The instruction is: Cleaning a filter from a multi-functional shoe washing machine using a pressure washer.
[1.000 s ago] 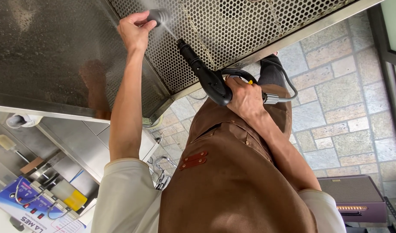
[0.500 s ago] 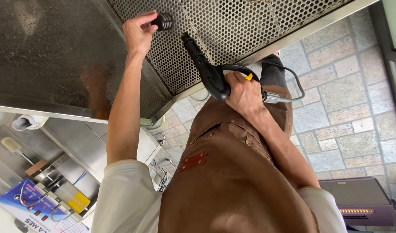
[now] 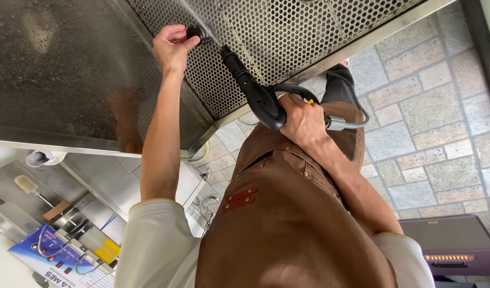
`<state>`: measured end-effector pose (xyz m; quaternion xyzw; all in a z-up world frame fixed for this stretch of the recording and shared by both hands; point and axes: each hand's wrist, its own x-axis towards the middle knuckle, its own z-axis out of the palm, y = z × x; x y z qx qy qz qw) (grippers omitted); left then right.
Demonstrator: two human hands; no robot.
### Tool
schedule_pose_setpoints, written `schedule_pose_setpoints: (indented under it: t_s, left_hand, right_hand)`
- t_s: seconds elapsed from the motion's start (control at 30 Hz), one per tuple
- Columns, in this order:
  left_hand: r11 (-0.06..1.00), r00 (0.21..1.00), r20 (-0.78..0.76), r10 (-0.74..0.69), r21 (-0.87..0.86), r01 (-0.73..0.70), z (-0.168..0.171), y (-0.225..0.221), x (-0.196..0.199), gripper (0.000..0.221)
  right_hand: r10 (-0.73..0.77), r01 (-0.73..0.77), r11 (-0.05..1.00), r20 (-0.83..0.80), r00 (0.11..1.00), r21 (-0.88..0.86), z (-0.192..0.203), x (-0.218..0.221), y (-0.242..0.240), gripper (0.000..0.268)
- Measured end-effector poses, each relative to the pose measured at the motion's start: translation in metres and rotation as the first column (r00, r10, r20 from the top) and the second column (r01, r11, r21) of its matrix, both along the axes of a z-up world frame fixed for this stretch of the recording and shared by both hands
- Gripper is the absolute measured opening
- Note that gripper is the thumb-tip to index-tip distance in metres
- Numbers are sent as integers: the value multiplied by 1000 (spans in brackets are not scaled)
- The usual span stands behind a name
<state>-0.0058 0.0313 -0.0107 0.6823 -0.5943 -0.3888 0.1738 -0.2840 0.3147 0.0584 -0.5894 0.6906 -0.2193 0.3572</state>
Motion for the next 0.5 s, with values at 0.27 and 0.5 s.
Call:
schedule_pose_setpoints:
  t_s: [0.27, 0.5]
  left_hand:
    - [998, 992, -114, 48, -37, -52, 1, 6, 1, 39]
    - [998, 1000, -7, 16, -55, -17, 6, 6, -4, 41]
  right_hand:
    - [36, -36, 999, 2, 999, 34, -5, 1, -3, 36]
    - [46, -46, 999, -15, 999, 13, -8, 1, -4, 30]
